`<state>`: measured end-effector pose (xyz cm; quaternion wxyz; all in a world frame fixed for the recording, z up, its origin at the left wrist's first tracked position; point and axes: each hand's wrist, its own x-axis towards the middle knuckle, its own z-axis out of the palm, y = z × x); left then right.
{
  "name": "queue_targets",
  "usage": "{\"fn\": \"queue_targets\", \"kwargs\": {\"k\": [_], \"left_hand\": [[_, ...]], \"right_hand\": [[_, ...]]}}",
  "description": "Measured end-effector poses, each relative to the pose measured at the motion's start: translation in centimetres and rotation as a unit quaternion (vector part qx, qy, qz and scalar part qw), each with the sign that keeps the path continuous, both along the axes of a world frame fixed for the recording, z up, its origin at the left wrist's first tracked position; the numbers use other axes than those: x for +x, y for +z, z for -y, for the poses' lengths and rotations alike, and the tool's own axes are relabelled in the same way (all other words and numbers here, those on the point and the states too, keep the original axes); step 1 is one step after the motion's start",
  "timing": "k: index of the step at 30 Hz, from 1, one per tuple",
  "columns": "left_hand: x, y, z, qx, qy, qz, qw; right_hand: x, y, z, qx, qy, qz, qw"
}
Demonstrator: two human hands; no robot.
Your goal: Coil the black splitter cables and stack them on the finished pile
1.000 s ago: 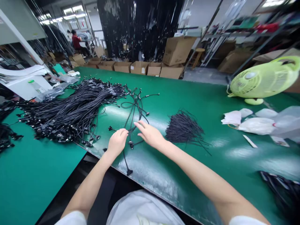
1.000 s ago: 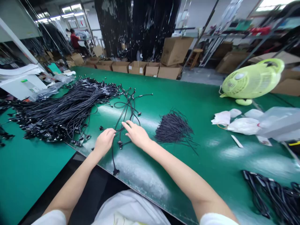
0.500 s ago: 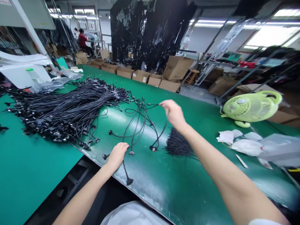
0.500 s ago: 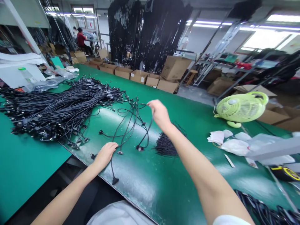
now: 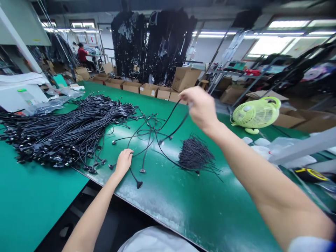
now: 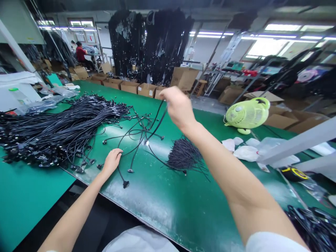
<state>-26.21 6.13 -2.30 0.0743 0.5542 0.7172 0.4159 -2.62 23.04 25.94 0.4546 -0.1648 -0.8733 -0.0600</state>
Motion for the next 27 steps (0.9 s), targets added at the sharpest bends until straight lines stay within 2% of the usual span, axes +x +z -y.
{"fn": "queue_targets", "kwargs": {"k": [2, 3, 6, 8, 11, 13, 14, 16, 18, 20, 22, 23, 25, 27], "left_hand": [[0.6, 0.7, 0.4, 0.015, 0.005, 0.03, 0.999], [1.1, 1.3, 0.6, 0.024, 0.008, 0.047, 0.999], [3.0, 4.1, 1.2, 0.053, -0.001, 0.102, 0.993], [5.1, 6.9, 1.6, 0.082, -0.054, 0.165, 0.981], [9.5, 11.0, 2.4, 0.113, -0.235, 0.285, 0.922], [12.3, 13.2, 3.1, 0.068, -0.343, 0.341, 0.873], [13.3, 14.0, 3.4, 0.034, -0.37, 0.376, 0.849], [14.1, 15.4, 4.5, -0.008, -0.384, 0.465, 0.798], [12.7, 16.8, 5.9, 0.031, -0.365, 0.555, 0.746], [9.9, 18.3, 7.6, 0.14, -0.342, 0.62, 0.692], [6.7, 19.6, 9.2, 0.233, -0.333, 0.654, 0.638], [5.3, 20.1, 9.8, 0.26, -0.338, 0.657, 0.622], [3.4, 20.4, 10.6, 0.279, -0.344, 0.647, 0.621], [2.5, 20.0, 10.9, 0.274, -0.319, 0.63, 0.652]], "right_hand": [[0.6, 0.4, 0.2, 0.012, -0.013, -0.085, 0.996], [0.9, 0.6, 0.4, 0.02, -0.011, -0.089, 0.996], [1.5, 1.0, 1.6, 0.043, 0.005, -0.02, 0.999], [1.3, 0.7, 2.6, 0.068, -0.007, 0.011, 0.998], [0.3, -0.2, 3.6, 0.103, -0.055, 0.115, 0.986], [-0.5, -0.9, 3.4, 0.103, -0.093, 0.175, 0.975], [-0.7, -1.2, 3.1, 0.098, -0.109, 0.198, 0.969], [-0.8, -2.0, 1.7, 0.063, -0.148, 0.237, 0.958], [-0.3, -3.2, -0.1, -0.009, -0.196, 0.278, 0.94], [0.5, -5.0, -1.7, -0.085, -0.227, 0.317, 0.917], [1.3, -6.8, -2.5, -0.133, -0.225, 0.343, 0.902], [1.5, -7.5, -2.6, -0.145, -0.219, 0.344, 0.902], [1.4, -8.0, -2.4, -0.156, -0.213, 0.317, 0.911], [0.9, -7.0, -1.9, -0.147, -0.219, 0.255, 0.93]]}}
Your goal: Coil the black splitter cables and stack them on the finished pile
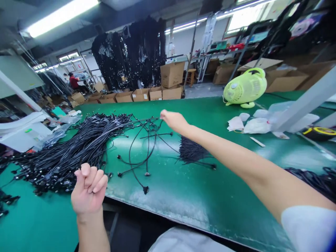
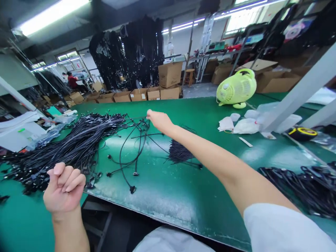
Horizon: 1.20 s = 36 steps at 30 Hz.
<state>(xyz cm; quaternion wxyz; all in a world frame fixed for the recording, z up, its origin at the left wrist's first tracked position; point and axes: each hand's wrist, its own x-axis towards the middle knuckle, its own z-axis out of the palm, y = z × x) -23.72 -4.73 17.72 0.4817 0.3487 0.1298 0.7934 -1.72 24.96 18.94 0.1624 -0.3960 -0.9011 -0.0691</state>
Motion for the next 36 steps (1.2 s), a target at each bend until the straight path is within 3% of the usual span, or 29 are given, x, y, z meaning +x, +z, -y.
{"fn": "queue_targets", "kwargs": {"k": [4, 7, 10, 13, 15, 17, 19, 20, 21, 23, 25, 28, 32, 36], "left_hand": [[-0.7, -1.8, -0.1, -0.05, 0.003, 0.016, 0.999], [-1.7, -2.5, 1.0, -0.025, -0.017, 0.079, 0.996], [-3.9, -2.0, 3.0, 0.028, 0.028, 0.122, 0.992], [-6.1, -0.9, 4.1, -0.028, 0.151, 0.039, 0.987], [-6.2, -0.8, 3.2, -0.118, 0.26, -0.08, 0.955], [-4.3, -1.6, 1.2, -0.168, 0.354, -0.183, 0.902], [-0.5, -3.4, -1.2, -0.185, 0.381, -0.257, 0.869], [1.8, -4.5, -2.3, -0.191, 0.371, -0.28, 0.864], [4.2, -5.6, -3.1, -0.205, 0.319, -0.346, 0.858], [8.5, -7.3, -4.1, -0.227, 0.114, -0.446, 0.858], [11.3, -8.2, -4.4, -0.24, -0.077, -0.438, 0.863], [12.2, -7.7, -4.8, -0.242, -0.209, -0.309, 0.896], [9.8, -6.2, -5.7, -0.262, -0.198, -0.126, 0.936], [7.7, -5.3, -6.8, -0.265, -0.059, 0.008, 0.962]], "right_hand": [[-0.6, 4.5, -0.2, 0.051, -0.002, -0.074, 0.996], [0.0, 7.5, -1.5, 0.116, -0.016, -0.101, 0.988], [1.7, 8.6, -3.0, 0.151, -0.015, -0.052, 0.987], [4.2, 7.6, -2.7, 0.105, -0.003, 0.031, 0.994], [5.8, 5.6, -0.3, 0.072, -0.018, 0.072, 0.995], [7.0, 2.9, 4.1, 0.017, -0.025, 0.131, 0.991], [7.7, 0.3, 9.5, -0.078, 0.024, 0.208, 0.975], [7.9, -0.7, 12.1, -0.119, 0.092, 0.213, 0.966], [8.2, -1.3, 14.2, -0.142, 0.146, 0.199, 0.959], [8.8, -1.5, 16.5, -0.14, 0.195, 0.141, 0.96], [10.0, -1.2, 15.8, -0.105, 0.15, 0.075, 0.98], [13.6, -1.9, 11.8, -0.087, 0.045, -0.007, 0.995], [19.4, -6.7, 8.0, -0.104, 0.016, -0.09, 0.99], [21.3, -12.0, 9.8, -0.118, 0.051, -0.158, 0.979]]}}
